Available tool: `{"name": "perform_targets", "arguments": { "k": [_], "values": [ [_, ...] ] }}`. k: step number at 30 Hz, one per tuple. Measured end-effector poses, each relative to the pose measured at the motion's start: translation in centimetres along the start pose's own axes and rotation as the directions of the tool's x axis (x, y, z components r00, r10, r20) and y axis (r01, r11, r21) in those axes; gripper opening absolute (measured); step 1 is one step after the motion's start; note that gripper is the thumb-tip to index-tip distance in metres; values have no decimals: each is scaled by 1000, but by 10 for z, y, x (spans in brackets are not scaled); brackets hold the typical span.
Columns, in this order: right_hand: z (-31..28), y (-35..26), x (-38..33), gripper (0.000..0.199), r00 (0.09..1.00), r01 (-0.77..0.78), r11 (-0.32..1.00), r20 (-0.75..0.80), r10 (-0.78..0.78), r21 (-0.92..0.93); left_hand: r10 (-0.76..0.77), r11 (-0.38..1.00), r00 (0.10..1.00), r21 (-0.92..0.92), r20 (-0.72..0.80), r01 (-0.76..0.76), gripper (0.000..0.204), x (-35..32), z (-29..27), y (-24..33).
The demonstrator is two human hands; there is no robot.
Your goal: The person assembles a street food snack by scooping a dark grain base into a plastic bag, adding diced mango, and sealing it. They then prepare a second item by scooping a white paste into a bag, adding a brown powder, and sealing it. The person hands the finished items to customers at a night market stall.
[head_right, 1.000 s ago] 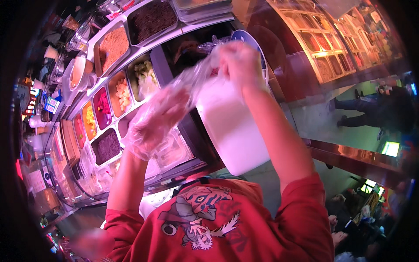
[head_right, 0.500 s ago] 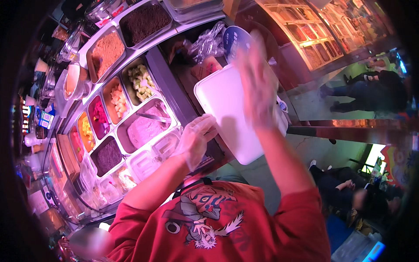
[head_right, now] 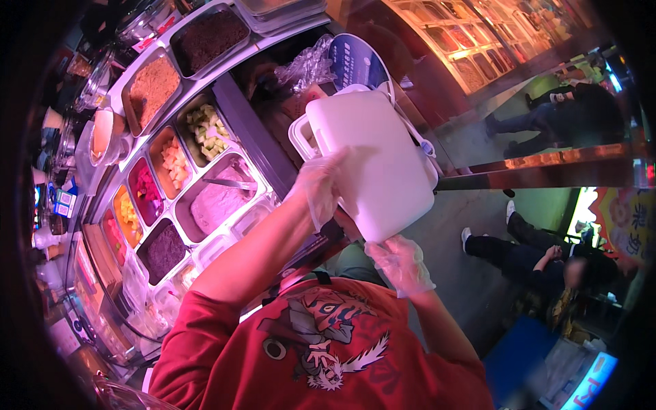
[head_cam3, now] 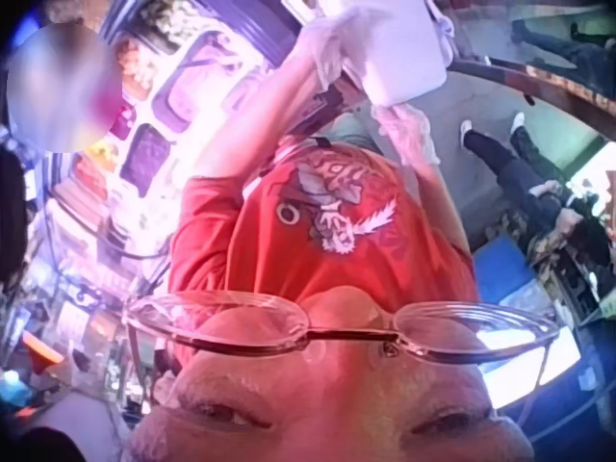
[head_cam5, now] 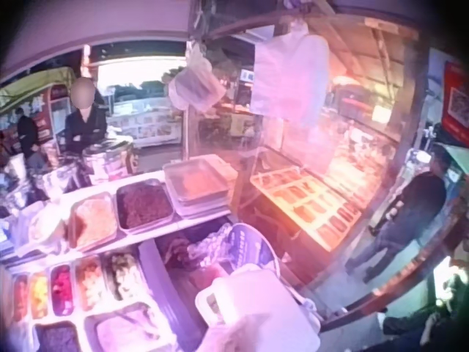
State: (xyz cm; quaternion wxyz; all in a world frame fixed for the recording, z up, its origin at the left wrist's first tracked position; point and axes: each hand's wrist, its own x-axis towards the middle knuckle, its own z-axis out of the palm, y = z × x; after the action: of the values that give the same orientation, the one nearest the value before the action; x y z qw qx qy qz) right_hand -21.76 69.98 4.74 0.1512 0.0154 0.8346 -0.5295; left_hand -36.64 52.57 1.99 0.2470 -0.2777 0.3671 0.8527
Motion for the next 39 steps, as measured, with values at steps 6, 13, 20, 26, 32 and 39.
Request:
{"name": "perform_targets", "arguments": {
  "k": [6,13,20,26,32,39],
  "values": [
    [-18,22,22,18,766,263,774,-363,-530,-575,124,985,991,-124,51,-117,33,-13,38,42],
    [-32,78,146,29,708,610,572,51,-705,-548,451,878,858,51,246,-476,17,41,3,85],
    [-25,77,178,49,829,559,342,495,-262,-755,285,935,922,-135,-260,-327,19,156,-25,4],
    [1,102,217,40,833,552,389,467,-297,-737,636,771,757,112,-149,-626,57,128,-14,-33],
    [23,81,232,38,748,641,324,470,-469,-696,922,107,380,889,79,-445,25,66,-4,-50],
    [41,69,235,36,685,706,296,516,-515,-643,801,-271,568,961,190,61,14,130,-10,-71]
  ]
}}
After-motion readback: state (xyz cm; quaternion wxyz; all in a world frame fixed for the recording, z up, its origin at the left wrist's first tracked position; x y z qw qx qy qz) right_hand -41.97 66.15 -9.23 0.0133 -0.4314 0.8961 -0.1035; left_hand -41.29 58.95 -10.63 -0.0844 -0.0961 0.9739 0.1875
